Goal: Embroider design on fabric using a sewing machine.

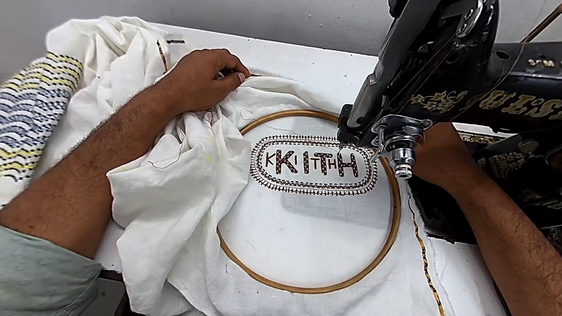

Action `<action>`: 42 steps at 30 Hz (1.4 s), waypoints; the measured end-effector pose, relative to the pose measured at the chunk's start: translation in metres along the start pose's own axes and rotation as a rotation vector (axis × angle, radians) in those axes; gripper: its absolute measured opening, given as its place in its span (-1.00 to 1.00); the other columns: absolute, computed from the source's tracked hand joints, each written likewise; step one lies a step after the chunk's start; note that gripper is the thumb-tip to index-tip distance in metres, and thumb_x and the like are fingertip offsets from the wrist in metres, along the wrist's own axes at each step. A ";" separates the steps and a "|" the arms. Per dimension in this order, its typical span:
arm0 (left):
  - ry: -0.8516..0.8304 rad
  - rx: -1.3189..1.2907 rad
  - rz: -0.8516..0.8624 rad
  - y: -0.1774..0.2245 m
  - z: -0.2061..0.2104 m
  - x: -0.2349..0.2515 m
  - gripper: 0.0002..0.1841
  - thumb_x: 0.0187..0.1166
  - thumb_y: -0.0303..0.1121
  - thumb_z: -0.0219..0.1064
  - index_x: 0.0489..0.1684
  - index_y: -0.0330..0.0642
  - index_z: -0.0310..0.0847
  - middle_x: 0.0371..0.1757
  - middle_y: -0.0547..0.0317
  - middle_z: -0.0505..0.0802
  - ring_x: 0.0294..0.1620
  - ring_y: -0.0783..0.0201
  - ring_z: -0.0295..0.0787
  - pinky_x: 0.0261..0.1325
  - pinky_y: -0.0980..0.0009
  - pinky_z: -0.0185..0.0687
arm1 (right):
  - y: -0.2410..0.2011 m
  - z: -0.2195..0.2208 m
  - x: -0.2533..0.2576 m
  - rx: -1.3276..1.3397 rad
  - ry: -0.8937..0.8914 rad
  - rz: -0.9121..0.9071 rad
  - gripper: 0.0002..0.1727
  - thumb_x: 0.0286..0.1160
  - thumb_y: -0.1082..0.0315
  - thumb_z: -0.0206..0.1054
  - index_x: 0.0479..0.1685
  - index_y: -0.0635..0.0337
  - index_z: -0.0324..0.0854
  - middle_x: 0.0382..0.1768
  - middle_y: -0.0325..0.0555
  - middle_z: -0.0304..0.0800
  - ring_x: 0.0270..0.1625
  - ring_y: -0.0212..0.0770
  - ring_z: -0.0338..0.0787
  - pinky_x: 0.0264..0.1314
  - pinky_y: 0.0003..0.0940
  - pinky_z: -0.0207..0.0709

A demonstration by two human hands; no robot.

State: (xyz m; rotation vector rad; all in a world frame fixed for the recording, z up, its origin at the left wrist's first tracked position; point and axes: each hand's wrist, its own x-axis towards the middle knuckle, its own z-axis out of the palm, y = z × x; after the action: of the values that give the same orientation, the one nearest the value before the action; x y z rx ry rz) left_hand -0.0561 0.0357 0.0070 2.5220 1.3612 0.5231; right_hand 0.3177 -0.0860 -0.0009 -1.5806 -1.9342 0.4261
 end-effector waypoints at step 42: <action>-0.003 -0.001 -0.016 0.002 0.000 0.000 -0.66 0.86 -0.28 0.06 0.17 -0.26 0.74 0.10 -0.10 0.81 0.03 0.06 0.78 0.17 -0.03 0.61 | -0.003 -0.001 -0.001 -0.007 -0.008 0.016 -0.79 0.69 0.28 0.30 -0.31 0.14 0.73 -0.50 -0.35 0.62 -0.44 -0.59 0.50 -0.29 -0.53 0.39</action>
State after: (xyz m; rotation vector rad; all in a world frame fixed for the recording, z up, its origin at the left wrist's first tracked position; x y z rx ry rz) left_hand -0.0549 0.0349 0.0080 2.5081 1.3778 0.5170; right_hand 0.3156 -0.0874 0.0013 -1.6016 -1.9326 0.4340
